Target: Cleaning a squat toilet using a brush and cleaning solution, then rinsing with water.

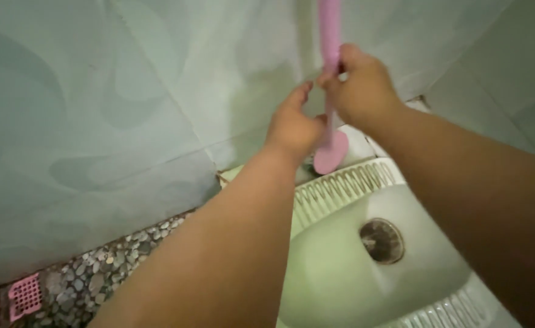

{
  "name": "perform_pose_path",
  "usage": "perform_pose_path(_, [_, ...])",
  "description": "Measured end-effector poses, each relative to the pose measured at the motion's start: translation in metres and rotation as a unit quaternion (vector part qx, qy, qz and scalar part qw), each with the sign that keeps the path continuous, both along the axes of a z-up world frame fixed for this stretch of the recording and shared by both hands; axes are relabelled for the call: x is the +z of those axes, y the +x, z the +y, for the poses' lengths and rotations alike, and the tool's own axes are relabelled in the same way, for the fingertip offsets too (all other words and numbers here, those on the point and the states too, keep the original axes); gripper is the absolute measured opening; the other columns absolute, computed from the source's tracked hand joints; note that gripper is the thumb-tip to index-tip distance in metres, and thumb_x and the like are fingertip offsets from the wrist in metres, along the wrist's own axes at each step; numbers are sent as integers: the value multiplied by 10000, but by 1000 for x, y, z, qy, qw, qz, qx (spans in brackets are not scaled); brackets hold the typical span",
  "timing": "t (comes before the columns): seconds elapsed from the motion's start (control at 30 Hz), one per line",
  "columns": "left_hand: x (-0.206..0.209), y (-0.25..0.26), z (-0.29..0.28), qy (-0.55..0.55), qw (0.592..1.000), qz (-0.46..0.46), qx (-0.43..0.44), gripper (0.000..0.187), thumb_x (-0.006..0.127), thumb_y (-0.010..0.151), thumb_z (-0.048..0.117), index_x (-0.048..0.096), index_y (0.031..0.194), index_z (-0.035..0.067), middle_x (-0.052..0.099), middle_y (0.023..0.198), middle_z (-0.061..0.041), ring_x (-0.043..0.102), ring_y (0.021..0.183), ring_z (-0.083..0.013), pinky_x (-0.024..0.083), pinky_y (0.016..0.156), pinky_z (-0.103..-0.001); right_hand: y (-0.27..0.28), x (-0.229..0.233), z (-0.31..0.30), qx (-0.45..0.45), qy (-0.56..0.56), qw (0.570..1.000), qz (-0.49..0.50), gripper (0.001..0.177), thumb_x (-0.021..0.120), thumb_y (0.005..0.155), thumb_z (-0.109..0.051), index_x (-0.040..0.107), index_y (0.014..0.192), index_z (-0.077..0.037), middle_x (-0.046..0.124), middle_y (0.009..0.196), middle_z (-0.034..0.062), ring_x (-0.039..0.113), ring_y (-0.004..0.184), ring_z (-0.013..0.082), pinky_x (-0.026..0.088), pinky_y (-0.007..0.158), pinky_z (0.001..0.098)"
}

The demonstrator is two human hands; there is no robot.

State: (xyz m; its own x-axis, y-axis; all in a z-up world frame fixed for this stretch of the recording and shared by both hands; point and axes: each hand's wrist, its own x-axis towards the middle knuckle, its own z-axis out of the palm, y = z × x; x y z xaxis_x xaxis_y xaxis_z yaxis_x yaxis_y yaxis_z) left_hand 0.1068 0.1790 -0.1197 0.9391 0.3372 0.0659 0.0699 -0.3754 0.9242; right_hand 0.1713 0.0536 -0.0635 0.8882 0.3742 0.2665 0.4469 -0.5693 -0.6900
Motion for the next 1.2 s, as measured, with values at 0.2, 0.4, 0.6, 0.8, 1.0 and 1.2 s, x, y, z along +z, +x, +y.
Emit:
perform_pose_path(0.2, [32, -17, -27, -69, 997, 32, -18, 494, 573, 902, 88, 614, 1388, 171, 704, 1325, -46, 685, 1162, -232, 548, 941, -362, -50, 46, -4, 1, 7, 991, 137, 195, 658, 914, -80, 631, 1107, -69, 733, 1003, 86, 744, 849, 202, 608, 725, 366])
perform_pose_path(0.4, [56, -15, -60, -93, 995, 39, -21, 386, 656, 963, 179, 605, 1342, 128, 689, 1312, -52, 656, 1159, -214, 516, 943, -362, -48, 51, -57, 55, 113, 979, 161, 256, 617, 902, 20, 636, 1144, -63, 715, 1064, 59, 745, 970, 182, 603, 821, 327])
perform_pose_path(0.6, [105, -41, -85, -50, 998, 41, -19, 428, 706, 837, 160, 691, 1264, 185, 741, 1084, -76, 714, 924, -255, 568, 786, -408, -71, 84, -78, 60, 216, 949, 223, 257, 560, 835, 93, 644, 1044, -30, 714, 1017, 61, 745, 975, 185, 613, 782, 352])
perform_pose_path(0.8, [99, -66, -102, 83, 993, 34, -79, 262, 812, 783, 213, 730, 990, 75, 745, 891, -134, 700, 827, -314, 538, 759, -435, -113, 113, -113, 76, 239, 938, 238, 160, 610, 820, 10, 648, 974, -14, 709, 902, 102, 724, 849, 218, 575, 731, 358])
perform_pose_path(1.0, [104, -108, -129, 157, 969, 127, -141, 268, 810, 775, 231, 747, 1006, 111, 743, 971, -117, 709, 923, -322, 543, 813, -443, -163, 136, -131, -60, 239, 928, 278, 303, 708, 924, -323, 697, 876, -24, 729, 844, 97, 707, 804, 204, 580, 797, 351])
perform_pose_path(1.2, [92, -141, -145, 216, 929, 225, -200, 294, 725, 833, 179, 729, 1128, 178, 748, 1094, -109, 708, 1031, -309, 553, 877, -413, -203, 94, -145, -46, 306, 918, 246, 282, 743, 890, -248, 608, 757, -40, 714, 731, 110, 686, 717, 214, 556, 708, 370])
